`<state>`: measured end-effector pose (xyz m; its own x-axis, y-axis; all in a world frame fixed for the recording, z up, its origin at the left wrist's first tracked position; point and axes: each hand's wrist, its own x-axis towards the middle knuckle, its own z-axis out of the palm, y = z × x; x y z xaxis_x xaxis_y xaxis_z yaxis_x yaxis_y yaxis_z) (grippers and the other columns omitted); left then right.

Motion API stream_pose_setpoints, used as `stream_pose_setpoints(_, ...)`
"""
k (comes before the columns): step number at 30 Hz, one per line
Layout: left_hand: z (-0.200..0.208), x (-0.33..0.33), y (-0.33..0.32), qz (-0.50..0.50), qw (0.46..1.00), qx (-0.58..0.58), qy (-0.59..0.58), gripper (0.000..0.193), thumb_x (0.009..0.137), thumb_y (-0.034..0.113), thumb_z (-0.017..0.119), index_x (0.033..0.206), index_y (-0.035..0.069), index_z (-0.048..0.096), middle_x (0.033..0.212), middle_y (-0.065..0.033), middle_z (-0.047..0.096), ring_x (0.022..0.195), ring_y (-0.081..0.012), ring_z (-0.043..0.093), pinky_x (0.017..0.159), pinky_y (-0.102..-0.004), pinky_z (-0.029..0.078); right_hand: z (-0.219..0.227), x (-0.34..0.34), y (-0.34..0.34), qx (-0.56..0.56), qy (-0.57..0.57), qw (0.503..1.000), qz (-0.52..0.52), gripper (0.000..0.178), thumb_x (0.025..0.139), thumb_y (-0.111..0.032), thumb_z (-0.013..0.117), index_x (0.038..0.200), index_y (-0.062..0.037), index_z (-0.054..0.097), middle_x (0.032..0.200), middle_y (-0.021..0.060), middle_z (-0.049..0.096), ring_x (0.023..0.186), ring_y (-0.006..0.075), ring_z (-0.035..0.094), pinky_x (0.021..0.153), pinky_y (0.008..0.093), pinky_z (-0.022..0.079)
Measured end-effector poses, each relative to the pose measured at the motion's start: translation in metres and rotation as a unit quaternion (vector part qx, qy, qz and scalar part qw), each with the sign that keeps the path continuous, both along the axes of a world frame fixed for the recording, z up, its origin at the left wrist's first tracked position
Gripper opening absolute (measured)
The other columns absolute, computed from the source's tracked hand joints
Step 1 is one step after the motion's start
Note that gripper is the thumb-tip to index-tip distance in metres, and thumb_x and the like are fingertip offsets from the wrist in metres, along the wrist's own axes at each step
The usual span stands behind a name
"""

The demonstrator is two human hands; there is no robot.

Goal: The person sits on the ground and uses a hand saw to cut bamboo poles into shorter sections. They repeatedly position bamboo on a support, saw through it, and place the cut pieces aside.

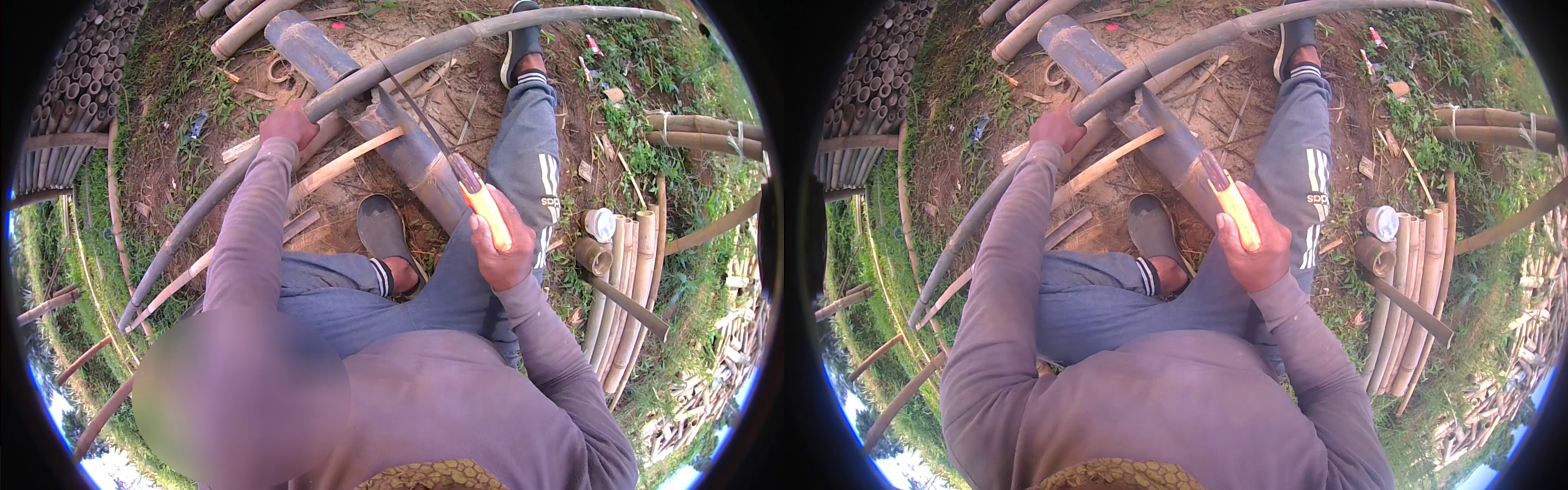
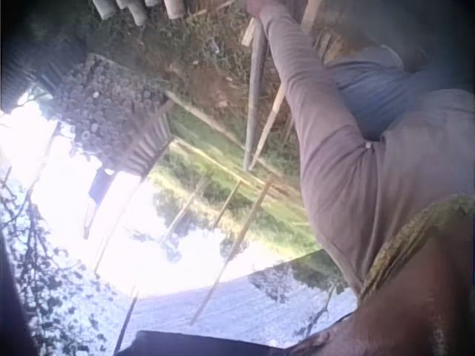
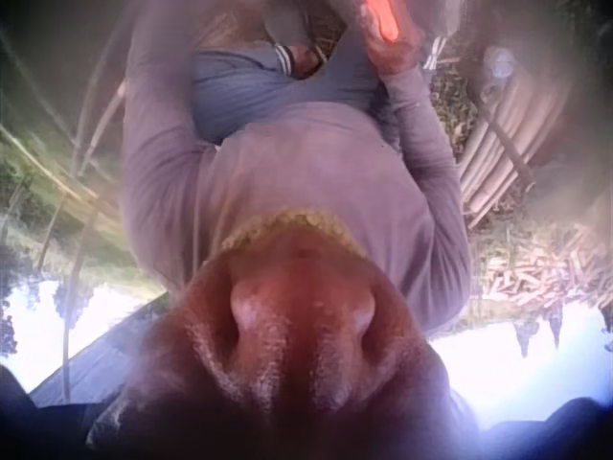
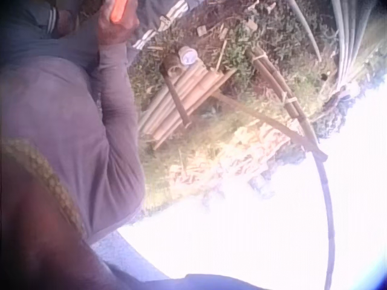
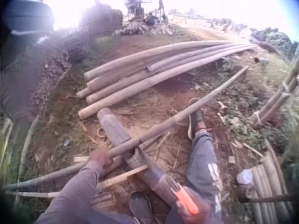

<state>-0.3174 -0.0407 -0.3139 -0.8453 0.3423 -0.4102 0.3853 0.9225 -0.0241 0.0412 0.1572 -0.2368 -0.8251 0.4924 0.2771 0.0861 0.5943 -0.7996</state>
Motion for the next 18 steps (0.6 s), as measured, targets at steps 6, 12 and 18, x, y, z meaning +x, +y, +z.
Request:
stream_pose_setpoints(6,0.007,-0.004,0.000,0.009,1.000,0.017,0.002,0.061,0.080,0.041,0.076,0.134,0.015,0.069,0.128,-0.0184,0.074,0.121,-0.0375,0.070,0.105,-0.0496,0.054,0.026,0.013,0.004,-0.068,0.009,0.998,-0.007,0.048,0.096,-0.011,0.078,0.136,0.0088,0.063,0.119,0.0239,0.076,0.105,0.0305,0.079,0.088,0.0362,0.061)
stream_pose_setpoints(12,0.005,-0.035,-0.007,-0.029,0.989,0.062,-0.133,0.059,0.076,0.030,0.074,0.131,0.009,0.071,0.104,-0.0170,0.079,0.095,-0.0332,0.077,0.087,-0.0443,0.061,0.012,0.012,0.008,-0.044,0.013,0.999,0.003,0.048,0.096,-0.012,0.079,0.136,0.0087,0.063,0.122,0.0242,0.075,0.108,0.0310,0.078,0.089,0.0372,0.061)
stream_pose_setpoints(18,-0.012,-0.049,-0.016,0.037,0.951,0.166,-0.257,0.057,0.070,0.015,0.078,0.125,0.002,0.071,0.080,-0.0082,0.072,0.063,-0.0145,0.069,0.059,-0.0323,0.057,0.018,0.014,-0.002,-0.074,-0.005,0.997,-0.007,0.050,0.095,-0.012,0.080,0.137,0.0081,0.062,0.126,0.0247,0.073,0.108,0.0326,0.078,0.089,0.0375,0.061)
